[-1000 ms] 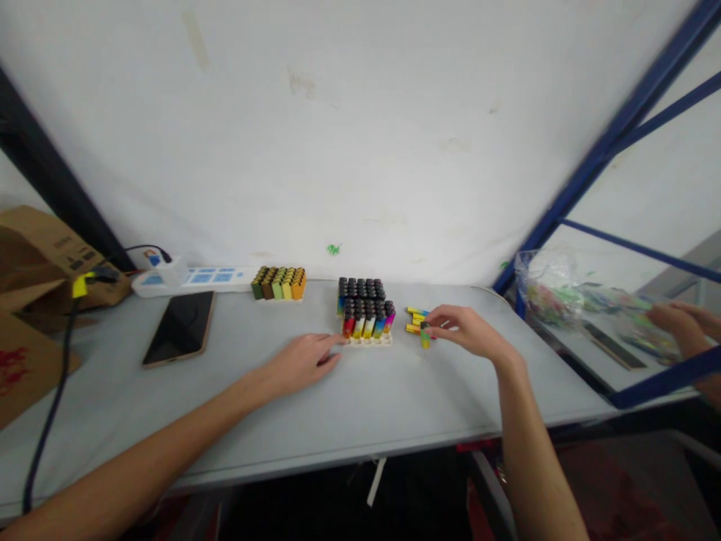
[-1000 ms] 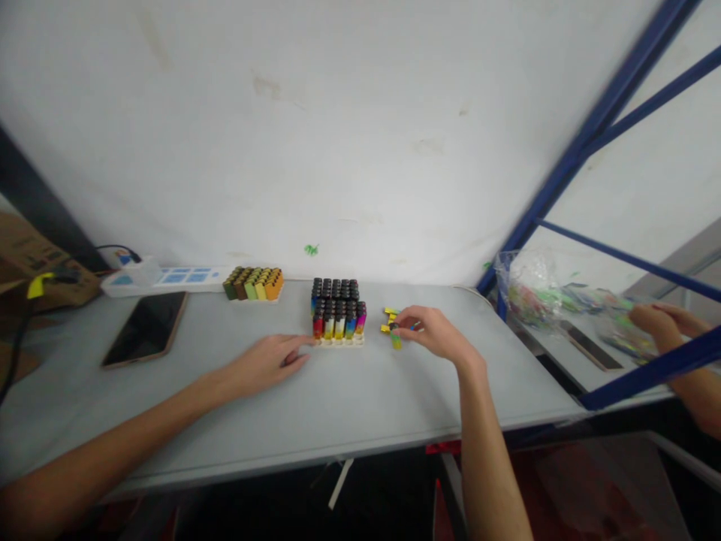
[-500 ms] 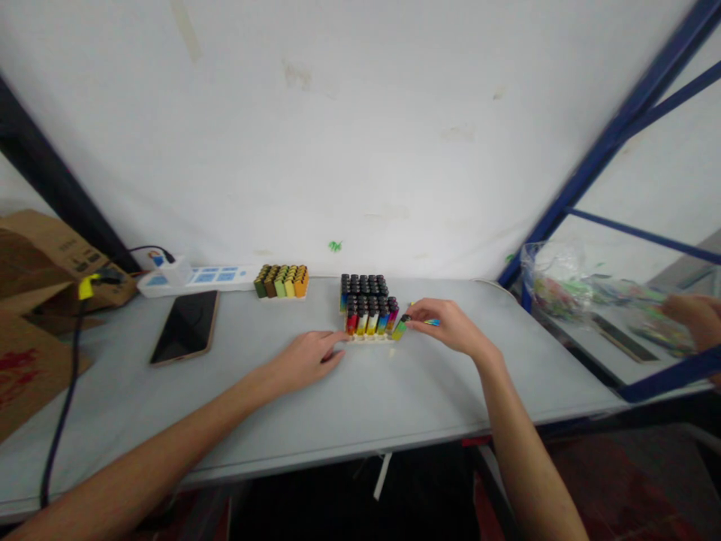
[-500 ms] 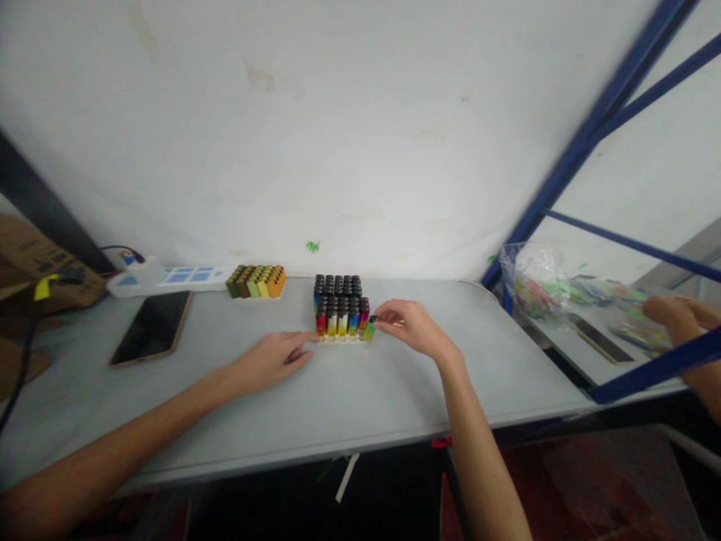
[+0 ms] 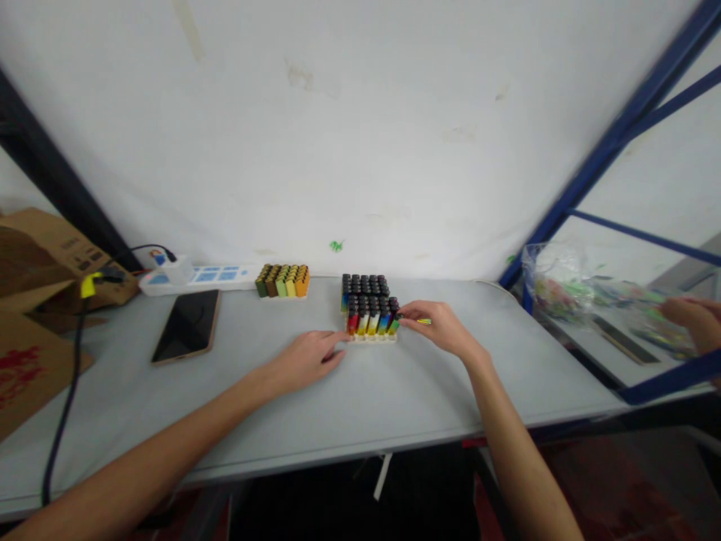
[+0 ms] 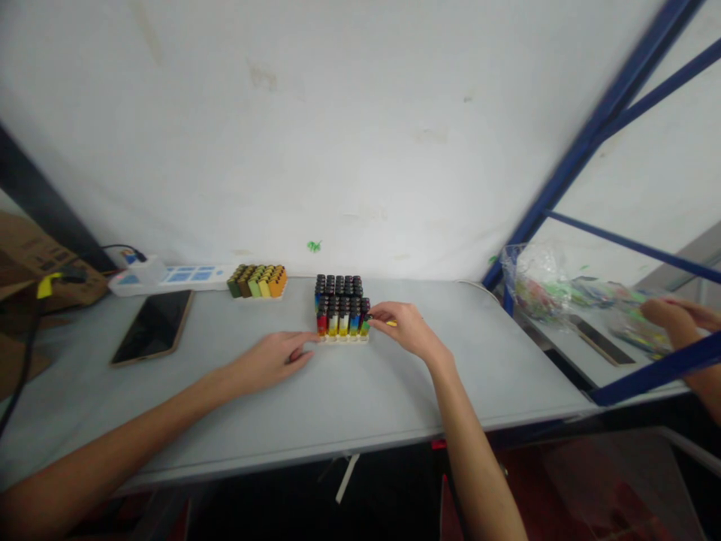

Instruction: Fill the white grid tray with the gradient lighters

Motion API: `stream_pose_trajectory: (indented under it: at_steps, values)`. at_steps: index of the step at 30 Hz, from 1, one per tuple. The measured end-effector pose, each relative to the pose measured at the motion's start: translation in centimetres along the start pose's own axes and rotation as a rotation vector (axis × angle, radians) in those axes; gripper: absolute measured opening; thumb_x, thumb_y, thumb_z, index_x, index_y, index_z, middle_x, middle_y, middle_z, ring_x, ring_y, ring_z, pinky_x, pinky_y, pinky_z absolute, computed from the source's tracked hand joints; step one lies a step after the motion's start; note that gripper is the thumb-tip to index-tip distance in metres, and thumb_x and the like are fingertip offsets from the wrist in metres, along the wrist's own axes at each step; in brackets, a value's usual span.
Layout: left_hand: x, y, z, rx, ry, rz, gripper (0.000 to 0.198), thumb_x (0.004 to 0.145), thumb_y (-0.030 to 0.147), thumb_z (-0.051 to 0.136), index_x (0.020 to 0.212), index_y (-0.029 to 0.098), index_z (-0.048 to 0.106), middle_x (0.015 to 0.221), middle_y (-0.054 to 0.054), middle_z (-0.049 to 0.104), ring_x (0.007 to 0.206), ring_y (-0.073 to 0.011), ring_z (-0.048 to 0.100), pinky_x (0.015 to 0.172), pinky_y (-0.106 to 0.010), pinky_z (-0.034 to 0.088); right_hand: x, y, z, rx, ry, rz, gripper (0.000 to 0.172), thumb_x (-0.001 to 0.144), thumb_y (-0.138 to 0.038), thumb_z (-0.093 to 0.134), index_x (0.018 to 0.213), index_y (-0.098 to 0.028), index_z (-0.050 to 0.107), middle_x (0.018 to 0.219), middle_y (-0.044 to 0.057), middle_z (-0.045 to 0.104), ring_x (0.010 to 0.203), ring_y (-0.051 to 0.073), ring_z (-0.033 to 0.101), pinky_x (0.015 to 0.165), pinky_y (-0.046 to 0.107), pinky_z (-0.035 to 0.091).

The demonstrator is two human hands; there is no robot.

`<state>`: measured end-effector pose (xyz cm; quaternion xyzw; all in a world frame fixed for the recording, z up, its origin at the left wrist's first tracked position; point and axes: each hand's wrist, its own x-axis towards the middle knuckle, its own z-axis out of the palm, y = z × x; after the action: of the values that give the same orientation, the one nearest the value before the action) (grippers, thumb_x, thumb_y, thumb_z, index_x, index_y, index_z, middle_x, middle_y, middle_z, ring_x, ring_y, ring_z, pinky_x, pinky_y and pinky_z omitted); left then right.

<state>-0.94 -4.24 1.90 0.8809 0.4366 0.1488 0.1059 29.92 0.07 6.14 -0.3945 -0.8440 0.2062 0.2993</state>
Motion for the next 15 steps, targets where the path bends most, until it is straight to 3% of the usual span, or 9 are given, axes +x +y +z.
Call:
stream_pose_trajectory:
  at_steps: [5,9,12,15]
  values:
    - [0.0,-0.1,0.0,-0.012,0.004,0.010,0.031,0.098,0.028,0.047,0.124,0.020,0.062,0.084,-0.003,0.068,0.071,-0.0192,0.062,0.069,-0.027,0.044,-0.1,0.3,-1.1,-0.009,0.033,0.064,0.020,0.093,-0.032,0.064,0.106,-0.019,0.072,0.096,0.006,0.077,0.086,0.020,0.073,0.082,0.032,0.058]
    - [-0.1,-0.2,0.2,-0.007,0.007,0.005,0.031,0.098,0.028,0.048,0.124,0.020,0.062,0.085,-0.003,0.068,0.071,-0.0196,0.063,0.069,-0.028,0.044,-1.0,2.8,-2.9,-0.176,0.056,0.172,0.017,0.089,-0.028,0.066,0.102,-0.019,0.072,0.093,0.006,0.076,0.083,0.019,0.071,0.078,0.030,0.056]
    - [-0.1,-0.3,0.3,-0.009,0.009,0.006,0.032,0.098,0.028,0.047,0.125,0.020,0.062,0.086,-0.003,0.069,0.073,-0.0195,0.063,0.071,-0.028,0.045,-1.9,5.1,-3.7,-0.337,-0.039,0.286,0.014,0.082,-0.026,0.072,0.093,-0.017,0.073,0.092,0.007,0.075,0.080,0.020,0.068,0.076,0.030,0.053]
    - [0.0,-0.3,0.3,-0.016,0.013,0.004,0.032,0.098,0.027,0.048,0.125,0.021,0.062,0.087,-0.003,0.069,0.073,-0.0192,0.063,0.070,-0.027,0.045,-2.5,6.4,-3.9,-0.327,-0.183,0.380,0.013,0.080,-0.027,0.073,0.089,-0.017,0.074,0.087,0.006,0.074,0.079,0.020,0.067,0.074,0.030,0.051]
